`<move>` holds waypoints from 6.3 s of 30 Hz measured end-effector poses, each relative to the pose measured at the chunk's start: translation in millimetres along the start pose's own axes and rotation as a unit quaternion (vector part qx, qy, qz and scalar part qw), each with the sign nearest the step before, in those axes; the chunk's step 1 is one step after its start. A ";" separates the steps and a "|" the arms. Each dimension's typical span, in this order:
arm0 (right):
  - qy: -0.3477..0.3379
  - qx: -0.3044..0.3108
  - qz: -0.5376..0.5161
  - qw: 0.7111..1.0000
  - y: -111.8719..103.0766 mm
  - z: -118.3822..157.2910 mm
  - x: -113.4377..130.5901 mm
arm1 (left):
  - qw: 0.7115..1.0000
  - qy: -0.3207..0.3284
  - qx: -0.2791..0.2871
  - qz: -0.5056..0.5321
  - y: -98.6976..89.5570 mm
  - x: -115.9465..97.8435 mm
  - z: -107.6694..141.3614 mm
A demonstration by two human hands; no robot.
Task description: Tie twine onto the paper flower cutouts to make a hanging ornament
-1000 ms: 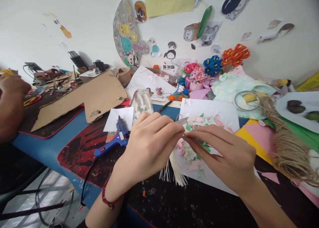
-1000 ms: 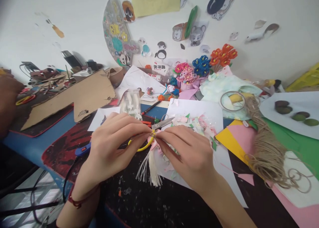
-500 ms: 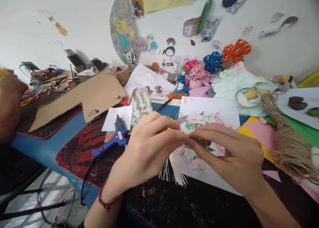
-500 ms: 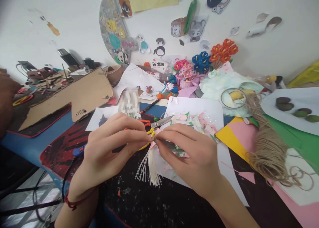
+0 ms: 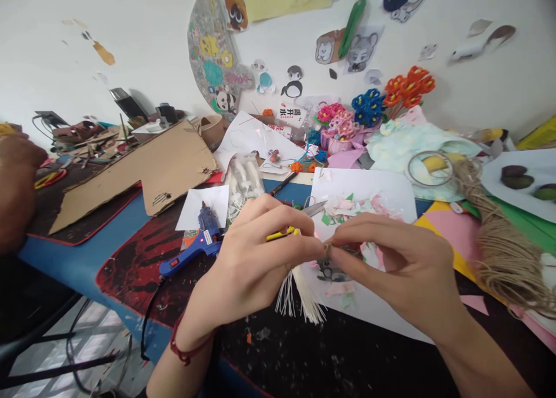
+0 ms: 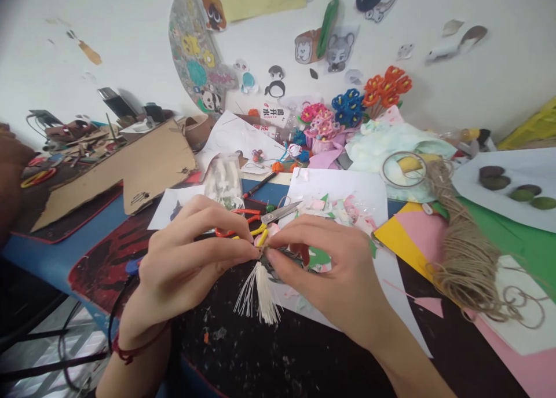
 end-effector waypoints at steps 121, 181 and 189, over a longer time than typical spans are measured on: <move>0.086 -0.193 -0.135 0.968 -63.1 -0.2 -26.6 | 0.974 0.154 0.164 0.003 18.0 -42.5 -114.8; 0.062 -0.245 -0.070 0.965 -67.5 -0.7 -33.5 | 0.953 0.163 0.239 0.084 27.0 -22.5 -132.9; 0.059 -0.253 -0.043 0.965 -69.9 0.7 -32.1 | 0.968 0.133 0.196 0.083 19.7 -20.0 -135.0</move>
Point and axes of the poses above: each hand's wrist, its own z-axis away from the middle knuckle, its own y-axis out of the palm, x = y × z, the point moved 7 cm from there along -z, towards the middle knuckle, and after that the axes turned 6 degrees about -y, right-handed, at the moved point
